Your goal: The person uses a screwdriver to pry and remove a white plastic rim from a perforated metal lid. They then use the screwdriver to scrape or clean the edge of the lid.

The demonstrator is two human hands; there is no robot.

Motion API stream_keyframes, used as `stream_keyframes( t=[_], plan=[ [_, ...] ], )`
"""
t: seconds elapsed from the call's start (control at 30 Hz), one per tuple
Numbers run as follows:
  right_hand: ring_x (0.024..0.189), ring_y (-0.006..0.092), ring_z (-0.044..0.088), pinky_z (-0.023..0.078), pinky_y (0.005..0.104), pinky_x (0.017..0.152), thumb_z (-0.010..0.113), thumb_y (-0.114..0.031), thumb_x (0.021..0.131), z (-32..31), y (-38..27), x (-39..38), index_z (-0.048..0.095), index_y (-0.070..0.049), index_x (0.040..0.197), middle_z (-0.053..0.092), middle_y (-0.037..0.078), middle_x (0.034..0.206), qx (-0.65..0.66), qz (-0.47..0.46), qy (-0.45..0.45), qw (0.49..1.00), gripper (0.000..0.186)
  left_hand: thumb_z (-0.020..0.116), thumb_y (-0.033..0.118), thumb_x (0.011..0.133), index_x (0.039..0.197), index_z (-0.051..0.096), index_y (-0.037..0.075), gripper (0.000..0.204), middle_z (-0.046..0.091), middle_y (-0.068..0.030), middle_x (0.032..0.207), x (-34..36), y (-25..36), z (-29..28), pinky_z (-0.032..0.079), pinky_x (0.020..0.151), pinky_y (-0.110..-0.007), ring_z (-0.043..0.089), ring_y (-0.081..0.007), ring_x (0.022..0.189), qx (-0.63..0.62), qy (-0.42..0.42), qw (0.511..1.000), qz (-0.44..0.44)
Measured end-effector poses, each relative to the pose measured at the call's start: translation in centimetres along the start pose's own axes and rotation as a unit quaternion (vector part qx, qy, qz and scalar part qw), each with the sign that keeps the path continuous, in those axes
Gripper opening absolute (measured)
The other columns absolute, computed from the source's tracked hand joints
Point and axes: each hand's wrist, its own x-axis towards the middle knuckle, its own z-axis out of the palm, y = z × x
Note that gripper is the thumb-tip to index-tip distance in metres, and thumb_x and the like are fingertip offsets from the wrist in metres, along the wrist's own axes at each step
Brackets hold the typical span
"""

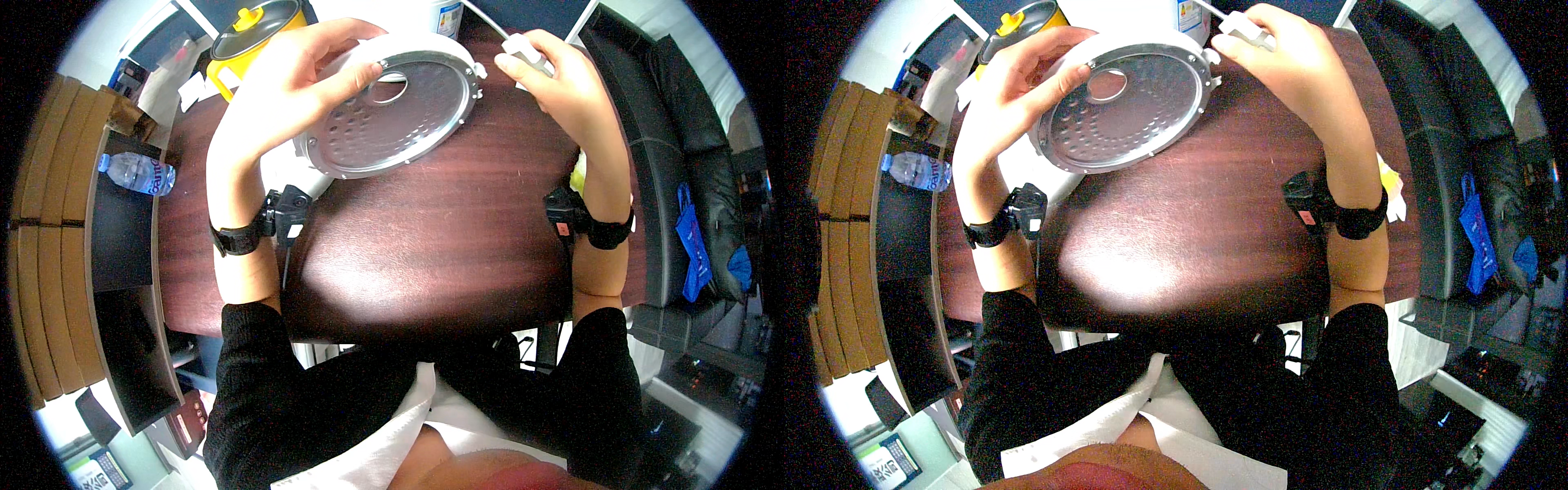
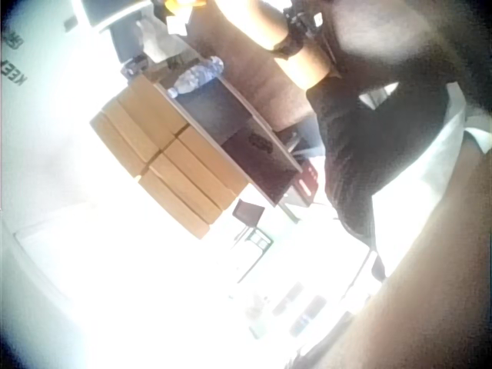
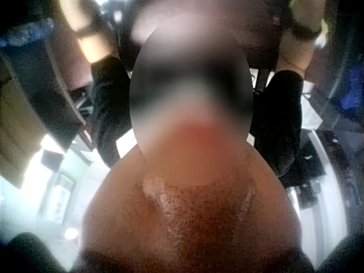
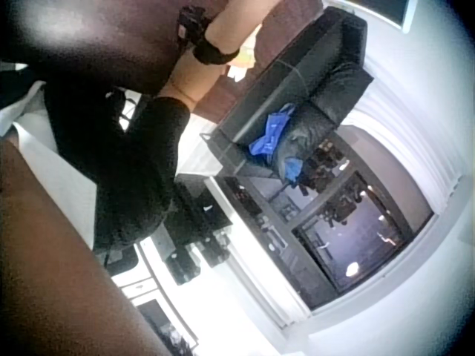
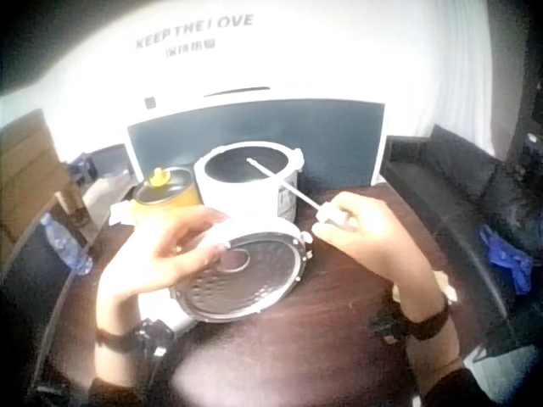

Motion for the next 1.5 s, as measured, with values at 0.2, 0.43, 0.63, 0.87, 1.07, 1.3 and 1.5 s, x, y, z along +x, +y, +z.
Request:
stream_keyframes(
  t=[0.2,0.43,0.63,0.87,1.07,1.3,1.5],
  plan=[
    [0.089,0.0097,0.057,0.046,0.0246,0.080,0.073,-0.022,0.083,1.9,-1.0,-0.1,0.060,-0.006,0.115,0.064,0.003,0.095,0.051,-0.128,-0.019,0.990,0.038,0.065,0.024,0.088,0.115,0.061,0.002,0.035,0.067,-0.0121,0.099,0.1,0.0,1.0,0.050,0.080,-0.030,0.064,-0.0185,0.090,0.034,0.029,0.998,0.035],
    [0.081,0.0081,0.057,0.047,0.0249,0.075,0.072,-0.024,0.083,3.2,-0.8,0.0,0.063,-0.004,0.111,0.064,0.002,0.086,0.086,-0.118,-0.046,0.988,0.035,0.067,0.022,0.089,0.122,0.058,0.002,0.040,0.065,-0.0074,0.108,0.6,0.6,1.4,0.048,0.089,-0.027,0.061,-0.0125,0.099,-0.081,-0.024,0.996,-0.035],
    [0.074,0.0077,0.055,0.046,0.0245,0.068,0.071,-0.030,0.085,2.1,-0.5,0.2,0.065,-0.005,0.106,0.063,0.002,0.081,-0.001,-0.105,-0.039,0.994,0.033,0.070,0.028,0.086,0.126,0.053,0.000,0.052,0.065,-0.0102,0.111,-0.1,-0.1,0.5,0.048,0.089,-0.029,0.060,-0.0144,0.101,0.078,-0.037,0.996,-0.030],
    [0.078,0.0078,0.055,0.045,0.0246,0.072,0.069,-0.026,0.086,1.6,0.4,0.4,0.064,-0.005,0.107,0.064,0.002,0.086,-0.008,-0.116,-0.060,0.991,0.030,0.069,0.032,0.087,0.126,0.053,-0.002,0.054,0.064,-0.0092,0.104,0.0,-1.3,0.4,0.048,0.085,-0.028,0.060,-0.0139,0.096,0.086,-0.030,0.995,-0.036],
    [0.081,0.0070,0.055,0.045,0.0240,0.074,0.069,-0.024,0.087,1.4,1.2,0.4,0.064,-0.003,0.108,0.064,0.000,0.088,0.021,-0.091,-0.072,0.993,0.030,0.063,0.033,0.090,0.119,0.059,0.000,0.044,0.068,-0.0162,0.097,0.3,1.6,-0.1,0.051,0.077,-0.032,0.065,-0.0223,0.086,0.091,-0.061,0.991,-0.082],
    [0.075,0.0057,0.053,0.043,0.0219,0.066,0.068,-0.025,0.088,1.1,2.0,0.6,0.065,-0.004,0.109,0.062,-0.002,0.085,-0.005,-0.101,-0.077,0.992,0.030,0.062,0.024,0.090,0.114,0.060,-0.002,0.036,0.068,-0.0160,0.094,0.4,0.9,0.4,0.051,0.078,-0.033,0.065,-0.0219,0.087,0.000,-0.046,0.998,-0.045],
    [0.059,0.0023,0.044,0.035,0.0198,0.050,0.068,-0.030,0.087,0.7,1.1,0.4,0.066,-0.008,0.109,0.059,-0.006,0.079,-0.022,-0.037,-0.095,0.995,0.031,0.063,0.027,0.089,0.117,0.059,-0.001,0.039,0.068,-0.0147,0.096,0.6,1.7,-0.2,0.051,0.078,-0.031,0.065,-0.0216,0.087,0.025,-0.086,0.992,-0.086]
  ],
)
